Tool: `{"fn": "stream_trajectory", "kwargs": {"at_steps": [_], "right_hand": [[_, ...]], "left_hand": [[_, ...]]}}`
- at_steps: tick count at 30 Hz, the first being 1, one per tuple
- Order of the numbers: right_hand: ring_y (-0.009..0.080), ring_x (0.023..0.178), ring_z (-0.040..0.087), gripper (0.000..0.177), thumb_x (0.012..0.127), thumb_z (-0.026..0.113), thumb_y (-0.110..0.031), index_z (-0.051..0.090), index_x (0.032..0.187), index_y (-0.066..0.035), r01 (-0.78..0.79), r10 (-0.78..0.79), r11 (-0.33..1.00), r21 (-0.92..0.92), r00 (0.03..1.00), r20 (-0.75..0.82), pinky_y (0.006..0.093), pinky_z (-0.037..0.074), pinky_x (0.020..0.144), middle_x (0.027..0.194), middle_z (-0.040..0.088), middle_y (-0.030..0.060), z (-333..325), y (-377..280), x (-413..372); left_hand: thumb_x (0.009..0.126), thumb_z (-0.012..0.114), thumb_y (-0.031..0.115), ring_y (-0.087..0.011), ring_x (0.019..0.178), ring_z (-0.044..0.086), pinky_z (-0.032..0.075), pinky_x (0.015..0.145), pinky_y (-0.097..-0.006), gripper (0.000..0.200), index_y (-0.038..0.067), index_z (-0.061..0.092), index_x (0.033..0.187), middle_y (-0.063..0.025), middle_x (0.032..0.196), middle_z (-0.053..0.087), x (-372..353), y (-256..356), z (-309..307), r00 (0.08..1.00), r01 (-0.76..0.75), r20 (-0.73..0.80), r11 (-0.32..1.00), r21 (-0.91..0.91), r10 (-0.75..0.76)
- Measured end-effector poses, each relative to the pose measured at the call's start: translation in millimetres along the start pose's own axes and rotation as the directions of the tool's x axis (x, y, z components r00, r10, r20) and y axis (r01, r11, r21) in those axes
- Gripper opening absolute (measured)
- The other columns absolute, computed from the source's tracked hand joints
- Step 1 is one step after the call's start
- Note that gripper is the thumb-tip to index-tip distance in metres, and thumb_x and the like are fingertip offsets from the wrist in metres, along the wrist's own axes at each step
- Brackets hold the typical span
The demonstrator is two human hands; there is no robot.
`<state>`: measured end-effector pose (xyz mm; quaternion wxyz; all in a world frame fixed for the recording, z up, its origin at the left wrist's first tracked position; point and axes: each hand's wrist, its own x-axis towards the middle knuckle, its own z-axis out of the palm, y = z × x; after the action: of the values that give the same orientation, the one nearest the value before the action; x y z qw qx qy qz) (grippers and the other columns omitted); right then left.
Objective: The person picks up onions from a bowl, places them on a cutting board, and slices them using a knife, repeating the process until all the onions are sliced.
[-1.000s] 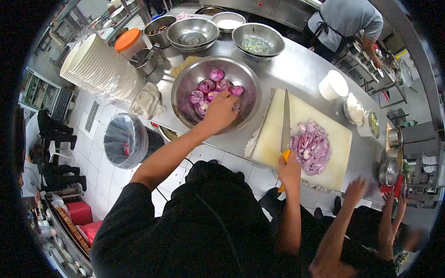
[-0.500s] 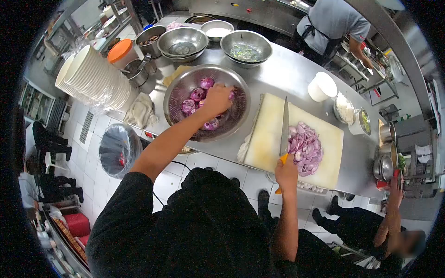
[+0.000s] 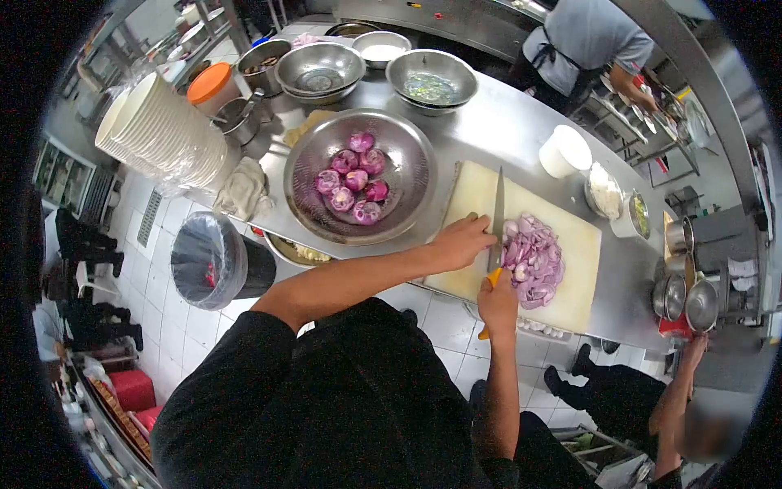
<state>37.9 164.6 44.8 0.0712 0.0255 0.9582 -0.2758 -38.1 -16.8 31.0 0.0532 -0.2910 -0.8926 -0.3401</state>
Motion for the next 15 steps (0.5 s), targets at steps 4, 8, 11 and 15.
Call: {"fn": "stream_trajectory", "kwargs": {"at_steps": [4,8,11,15], "right_hand": [[0.0558,0.087,0.062,0.027,0.095,0.062,-0.016,0.047,0.110,0.001,-0.017,0.017,0.998,0.058,1.000,0.006,0.0617,0.047,0.074,0.088,0.065,0.0344,-1.8,0.9,-0.5],[0.0556,0.086,0.062,0.026,0.097,0.061,-0.018,0.047,0.110,0.000,-0.036,0.035,0.997,0.066,0.999,0.014,0.0628,0.046,0.074,0.088,0.065,0.0341,-9.2,-4.3,-3.6],[0.0557,0.086,0.062,0.026,0.097,0.061,-0.017,0.048,0.110,0.000,0.080,-0.077,0.996,0.036,0.994,-0.082,0.0629,0.046,0.073,0.087,0.065,0.0346,-21.3,-18.3,-9.4],[0.0560,0.083,0.062,0.026,0.096,0.062,-0.017,0.048,0.111,0.000,0.113,-0.110,0.993,0.030,0.991,-0.078,0.0626,0.046,0.071,0.084,0.065,0.0344,-31.2,-28.0,-10.9]], "left_hand": [[0.077,0.067,-0.003,-0.0358,0.119,0.056,0.048,0.103,-0.0432,0.054,0.009,0.064,0.130,-0.0159,0.120,0.060,-7.5,-7.2,6.6,0.999,-0.017,0.028,0.994,-0.111,0.020],[0.081,0.071,0.004,-0.0358,0.129,0.053,0.046,0.109,-0.0423,0.052,0.010,0.063,0.132,-0.0170,0.134,0.059,-21.9,-1.5,2.0,0.992,0.053,-0.095,0.967,-0.248,-0.078],[0.083,0.073,0.009,-0.0360,0.129,0.054,0.046,0.108,-0.0421,0.049,0.009,0.063,0.131,-0.0170,0.136,0.058,-27.6,-0.4,6.1,0.984,0.106,-0.108,0.948,-0.300,-0.144],[0.084,0.074,0.010,-0.0352,0.117,0.060,0.050,0.100,-0.0415,0.040,0.007,0.066,0.124,-0.0156,0.126,0.061,-27.1,-5.8,18.7,0.960,0.097,-0.223,0.948,-0.303,-0.169]]}}
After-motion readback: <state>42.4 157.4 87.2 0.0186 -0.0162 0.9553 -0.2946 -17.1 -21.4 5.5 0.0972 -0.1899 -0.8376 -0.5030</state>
